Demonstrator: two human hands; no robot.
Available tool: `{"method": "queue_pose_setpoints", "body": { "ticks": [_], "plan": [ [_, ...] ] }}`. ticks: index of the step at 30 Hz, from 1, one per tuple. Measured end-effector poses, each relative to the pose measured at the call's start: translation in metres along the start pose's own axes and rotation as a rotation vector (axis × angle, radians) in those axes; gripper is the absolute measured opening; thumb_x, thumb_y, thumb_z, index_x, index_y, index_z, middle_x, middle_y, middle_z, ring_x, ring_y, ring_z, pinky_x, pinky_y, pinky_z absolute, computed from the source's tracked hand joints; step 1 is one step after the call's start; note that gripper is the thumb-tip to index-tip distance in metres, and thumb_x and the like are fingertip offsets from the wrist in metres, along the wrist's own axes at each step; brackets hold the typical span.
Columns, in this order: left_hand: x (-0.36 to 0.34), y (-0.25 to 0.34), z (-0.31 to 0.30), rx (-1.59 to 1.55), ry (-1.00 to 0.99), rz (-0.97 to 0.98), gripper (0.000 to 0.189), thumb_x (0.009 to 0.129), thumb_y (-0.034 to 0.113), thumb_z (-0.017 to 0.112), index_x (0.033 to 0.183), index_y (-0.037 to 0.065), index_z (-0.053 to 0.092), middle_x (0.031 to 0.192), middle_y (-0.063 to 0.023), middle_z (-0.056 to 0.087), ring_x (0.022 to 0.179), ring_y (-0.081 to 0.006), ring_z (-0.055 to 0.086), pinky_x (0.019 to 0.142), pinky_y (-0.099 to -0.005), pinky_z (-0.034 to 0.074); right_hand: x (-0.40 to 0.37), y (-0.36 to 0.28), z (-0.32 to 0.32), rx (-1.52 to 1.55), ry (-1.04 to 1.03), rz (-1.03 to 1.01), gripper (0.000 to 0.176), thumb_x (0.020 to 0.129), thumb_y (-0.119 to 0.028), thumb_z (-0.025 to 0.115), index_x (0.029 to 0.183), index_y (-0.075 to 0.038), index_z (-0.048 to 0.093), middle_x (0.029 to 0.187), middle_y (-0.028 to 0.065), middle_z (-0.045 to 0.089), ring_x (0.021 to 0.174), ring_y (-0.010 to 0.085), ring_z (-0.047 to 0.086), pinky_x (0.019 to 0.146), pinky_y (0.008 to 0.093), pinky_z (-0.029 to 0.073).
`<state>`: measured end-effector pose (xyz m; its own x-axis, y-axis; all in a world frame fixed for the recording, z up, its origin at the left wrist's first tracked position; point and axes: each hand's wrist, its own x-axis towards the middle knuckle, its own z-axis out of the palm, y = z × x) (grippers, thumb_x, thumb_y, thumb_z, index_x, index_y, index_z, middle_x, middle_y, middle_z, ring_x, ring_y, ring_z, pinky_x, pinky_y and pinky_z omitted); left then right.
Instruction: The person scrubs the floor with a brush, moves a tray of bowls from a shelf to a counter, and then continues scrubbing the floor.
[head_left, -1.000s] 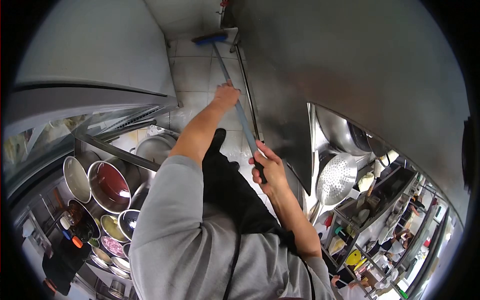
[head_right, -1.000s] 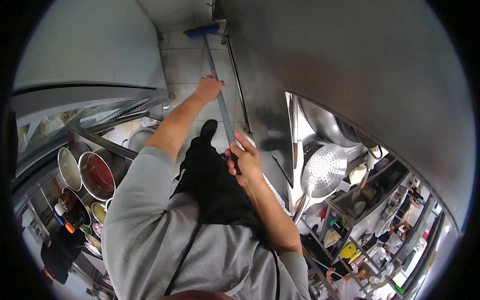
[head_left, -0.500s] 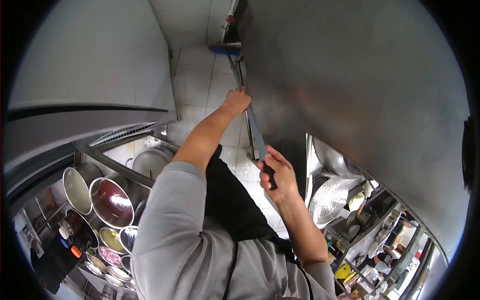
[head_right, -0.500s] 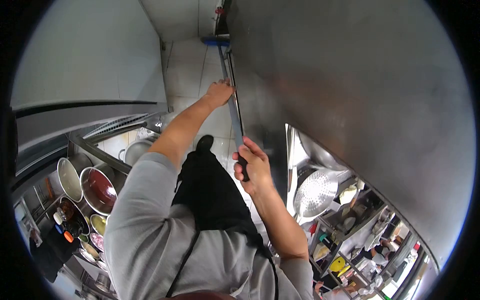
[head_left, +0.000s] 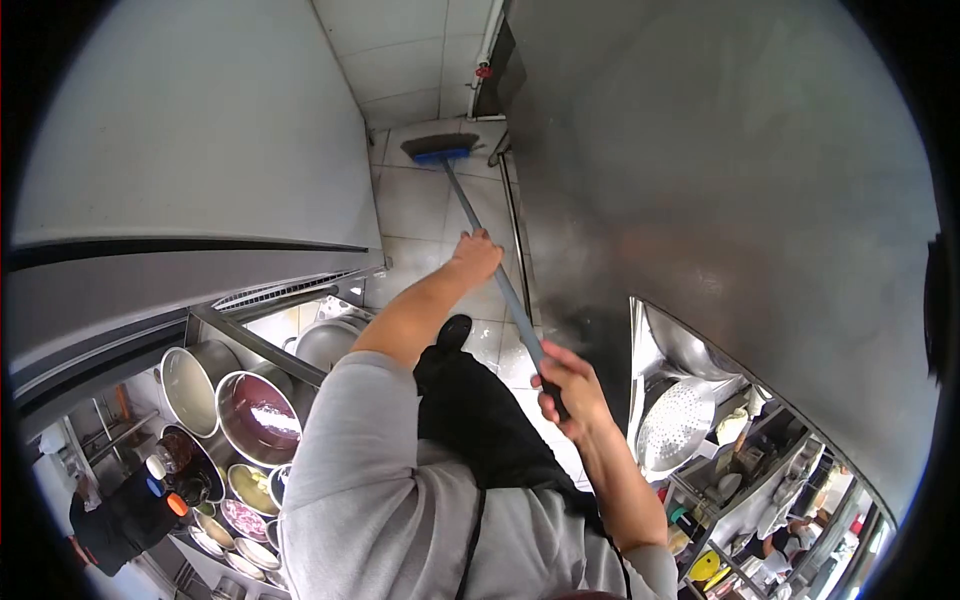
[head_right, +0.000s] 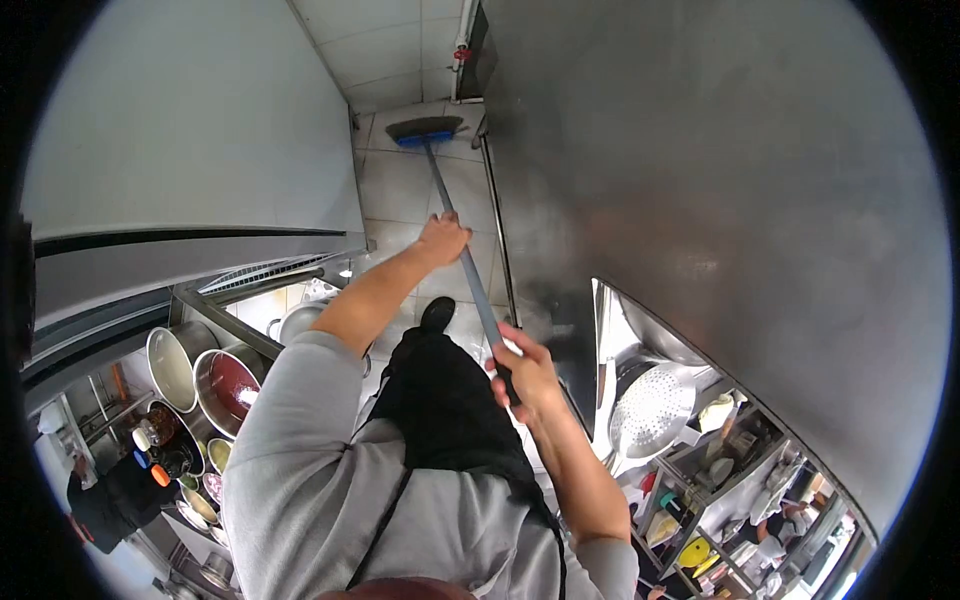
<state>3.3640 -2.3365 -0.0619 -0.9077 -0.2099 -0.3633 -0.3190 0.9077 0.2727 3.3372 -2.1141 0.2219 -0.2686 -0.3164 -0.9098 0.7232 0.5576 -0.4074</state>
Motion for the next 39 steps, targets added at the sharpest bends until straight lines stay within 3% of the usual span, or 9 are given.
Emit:
{"method": "queue_pose_setpoints", "body": {
  "ticks": [6,14,24,27,29,32,36,37,39],
  "plan": [
    [0.008,-0.031,-0.006,0.019,0.063,-0.112,0.027,0.089,0.022,0.064,0.115,0.017,0.072,0.126,-0.022,0.064,0.128,-0.0373,0.053,0.095,-0.0628,0.047,0.028,0.005,0.013,0.034,-0.057,-0.031,0.05,0.101,-0.009,0.058,0.149,-0.008,0.045,0.082,0.0121,0.06,0.045,0.0149,0.048,0.036,0.0286,0.034],
    [-0.034,-0.05,0.012,-0.063,0.024,-0.154,0.03,0.092,0.019,0.058,0.12,0.018,0.07,0.129,-0.0225,0.062,0.128,-0.0378,0.054,0.096,-0.0496,0.052,0.041,0.041,0.035,-0.265,-0.104,-0.104,0.057,0.098,-0.009,0.058,0.152,-0.003,0.038,0.078,0.0085,0.061,0.045,0.0127,0.051,0.034,0.0292,0.039],
    [-0.058,0.049,0.058,0.04,-0.197,-0.015,0.019,0.088,0.016,0.062,0.099,0.01,0.077,0.098,-0.0151,0.075,0.114,-0.0378,0.063,0.089,-0.0441,0.055,-0.012,0.09,-0.058,-0.595,-0.059,-0.105,0.054,0.098,-0.013,0.058,0.15,-0.007,0.046,0.074,0.0067,0.06,0.046,0.0093,0.049,0.036,0.0269,0.039],
    [-0.098,0.114,0.059,0.101,-0.16,-0.037,0.021,0.087,0.016,0.062,0.096,0.007,0.078,0.097,-0.0143,0.075,0.106,-0.0384,0.067,0.083,-0.0464,0.057,-0.051,0.123,-0.092,-0.594,-0.057,-0.077,0.053,0.098,-0.012,0.057,0.15,-0.006,0.047,0.072,0.0051,0.06,0.045,0.0092,0.051,0.037,0.0266,0.038],
    [-0.113,0.152,0.095,0.068,-0.26,0.069,0.031,0.085,0.021,0.067,0.109,0.003,0.077,0.114,-0.0217,0.072,0.114,-0.0492,0.061,0.083,-0.0635,0.053,-0.085,0.147,-0.118,-0.619,-0.046,-0.037,0.051,0.099,-0.011,0.057,0.149,-0.006,0.047,0.071,0.0047,0.06,0.044,0.0091,0.051,0.037,0.0266,0.038],
    [-0.159,0.222,0.097,0.17,-0.267,0.13,0.031,0.085,0.022,0.067,0.107,0.004,0.077,0.11,-0.022,0.073,0.11,-0.0496,0.063,0.081,-0.0628,0.054,-0.136,0.187,-0.153,-0.533,-0.008,0.027,0.05,0.1,-0.007,0.056,0.149,-0.008,0.048,0.07,0.0042,0.06,0.043,0.0088,0.05,0.037,0.0257,0.037],
    [-0.168,0.209,0.112,0.067,-0.252,0.087,0.026,0.085,0.02,0.065,0.102,0.005,0.078,0.102,-0.0186,0.075,0.107,-0.0448,0.065,0.081,-0.0581,0.056,-0.109,0.238,-0.161,-0.547,-0.081,-0.229,0.052,0.099,-0.008,0.057,0.15,-0.007,0.047,0.072,0.005,0.061,0.044,0.0087,0.048,0.037,0.0267,0.036],
    [-0.156,0.186,0.133,0.027,-0.238,0.127,0.024,0.085,0.019,0.064,0.1,0.006,0.078,0.103,-0.0161,0.075,0.108,-0.0413,0.066,0.081,-0.0544,0.056,-0.117,0.202,-0.132,-0.491,-0.041,-0.012,0.053,0.099,-0.011,0.057,0.15,-0.006,0.045,0.072,0.0051,0.06,0.045,0.0089,0.048,0.037,0.0269,0.036],
    [-0.156,0.162,0.105,0.103,-0.184,0.036,0.02,0.088,0.017,0.061,0.093,0.008,0.078,0.101,-0.014,0.076,0.102,-0.0336,0.07,0.083,-0.0435,0.057,-0.087,0.211,-0.118,-0.434,-0.059,-0.062,0.054,0.099,-0.012,0.058,0.151,-0.007,0.045,0.074,0.0053,0.061,0.044,0.0085,0.049,0.037,0.0252,0.037]
  ]
}}
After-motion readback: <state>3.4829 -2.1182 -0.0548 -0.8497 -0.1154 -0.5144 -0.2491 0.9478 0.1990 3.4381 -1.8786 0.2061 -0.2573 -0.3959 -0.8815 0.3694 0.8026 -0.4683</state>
